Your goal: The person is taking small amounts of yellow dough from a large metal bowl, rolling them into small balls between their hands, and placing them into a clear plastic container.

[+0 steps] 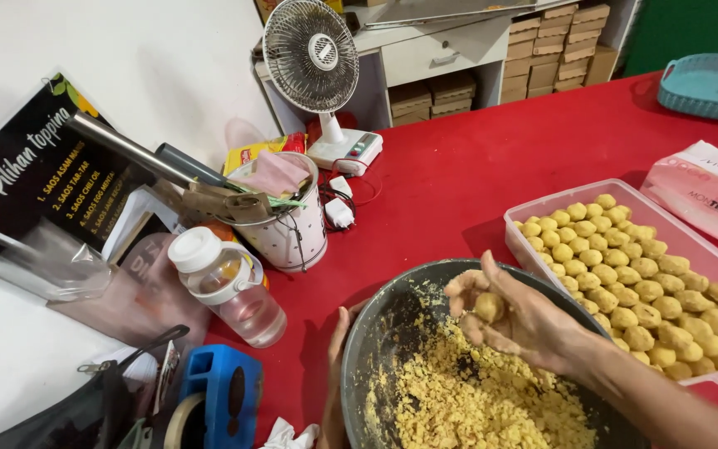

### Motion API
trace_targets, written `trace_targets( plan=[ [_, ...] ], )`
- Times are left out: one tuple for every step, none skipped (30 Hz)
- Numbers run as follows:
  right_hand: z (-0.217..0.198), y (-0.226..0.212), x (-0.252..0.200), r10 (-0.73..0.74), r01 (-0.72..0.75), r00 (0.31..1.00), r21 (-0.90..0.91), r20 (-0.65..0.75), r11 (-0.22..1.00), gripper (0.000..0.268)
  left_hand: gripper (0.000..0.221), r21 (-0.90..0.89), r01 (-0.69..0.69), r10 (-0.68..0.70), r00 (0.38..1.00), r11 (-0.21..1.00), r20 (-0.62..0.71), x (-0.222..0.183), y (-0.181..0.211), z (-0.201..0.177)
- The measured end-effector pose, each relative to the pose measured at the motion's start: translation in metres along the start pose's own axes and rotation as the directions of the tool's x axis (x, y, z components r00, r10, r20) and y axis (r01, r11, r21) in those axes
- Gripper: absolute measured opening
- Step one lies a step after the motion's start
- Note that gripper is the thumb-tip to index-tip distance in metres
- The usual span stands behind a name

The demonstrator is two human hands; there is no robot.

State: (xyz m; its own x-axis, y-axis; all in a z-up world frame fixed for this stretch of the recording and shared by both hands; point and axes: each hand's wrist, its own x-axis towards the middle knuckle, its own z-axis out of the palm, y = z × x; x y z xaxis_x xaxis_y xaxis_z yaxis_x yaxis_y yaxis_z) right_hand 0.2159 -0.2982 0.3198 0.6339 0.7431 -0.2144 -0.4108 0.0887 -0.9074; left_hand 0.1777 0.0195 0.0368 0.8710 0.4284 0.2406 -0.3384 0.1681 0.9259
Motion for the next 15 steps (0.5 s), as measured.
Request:
trace_targets(
  plan=[
    [0.001,-0.004,-0.002,0.049,-0.049,0.999,0.024,0.003,0.999,0.048,0.056,0.000,0.000,0.000,1.000,1.000,0.001,0.004,-0.006,-0.003],
    [-0.007,0.006,0.000,0.050,-0.050,0.999,0.023,0.003,0.998,0.048,0.056,0.000,-0.001,0.001,1.000,1.000,0.001,0.006,-0.007,-0.003],
    [-0.015,0.016,0.002,0.044,-0.041,0.997,-0.044,0.061,0.998,0.035,0.056,-0.001,0.000,0.000,1.000,1.000,0.003,0.008,-0.007,-0.003],
    [-0.023,0.026,0.004,0.043,-0.029,0.992,-0.111,0.118,0.993,0.026,0.056,-0.001,0.001,-0.001,1.000,1.000,0.004,0.010,-0.008,-0.003],
    [-0.019,0.026,0.002,0.045,-0.032,0.992,-0.111,0.118,0.993,0.026,0.056,-0.001,0.003,-0.003,1.000,1.000,0.005,0.009,-0.006,-0.002],
    [-0.015,0.027,0.000,0.011,0.002,0.997,-0.185,0.071,0.983,0.034,0.056,-0.001,0.005,-0.005,1.000,1.000,0.005,0.007,-0.003,-0.001],
    [-0.010,0.028,-0.001,-0.027,0.033,0.999,-0.259,0.028,0.965,0.044,0.056,-0.001,0.005,-0.005,1.000,1.000,0.005,0.007,0.000,-0.001],
    [-0.015,0.031,0.002,-0.025,0.031,0.999,-0.259,0.029,0.965,0.044,0.055,0.000,0.006,-0.006,1.000,1.000,0.004,0.004,0.010,0.002],
    [-0.020,0.034,0.005,-0.023,0.032,0.999,-0.239,0.042,0.970,0.047,0.055,0.001,0.004,-0.004,1.000,1.000,0.006,0.003,0.020,0.006],
    [-0.025,0.037,0.008,-0.021,0.033,0.998,-0.220,0.054,0.975,0.050,0.055,0.002,0.002,-0.002,1.000,1.000,0.008,0.003,0.030,0.010],
    [-0.018,0.025,0.005,-0.023,0.034,0.998,-0.221,0.055,0.975,0.050,0.055,0.002,0.000,0.000,1.000,1.000,0.010,0.001,0.046,0.018],
    [-0.011,0.013,0.001,0.054,-0.037,0.992,-0.151,0.112,0.988,0.051,0.055,0.002,-0.002,0.002,1.000,1.000,0.012,-0.001,0.062,0.025],
    [-0.005,0.002,-0.002,0.128,-0.114,0.976,-0.084,0.177,0.990,0.081,0.055,0.003,-0.003,0.003,1.000,1.000,0.011,-0.005,0.079,0.032],
    [-0.005,-0.003,-0.006,0.129,-0.115,0.975,-0.085,0.180,0.990,0.081,0.055,0.003,-0.004,0.004,1.000,1.000,0.010,-0.009,0.104,0.040],
    [-0.005,-0.007,-0.009,0.124,-0.120,0.971,-0.032,0.202,0.992,0.077,0.055,0.007,-0.005,0.005,1.000,1.000,0.004,-0.017,0.128,0.049]
  ],
)
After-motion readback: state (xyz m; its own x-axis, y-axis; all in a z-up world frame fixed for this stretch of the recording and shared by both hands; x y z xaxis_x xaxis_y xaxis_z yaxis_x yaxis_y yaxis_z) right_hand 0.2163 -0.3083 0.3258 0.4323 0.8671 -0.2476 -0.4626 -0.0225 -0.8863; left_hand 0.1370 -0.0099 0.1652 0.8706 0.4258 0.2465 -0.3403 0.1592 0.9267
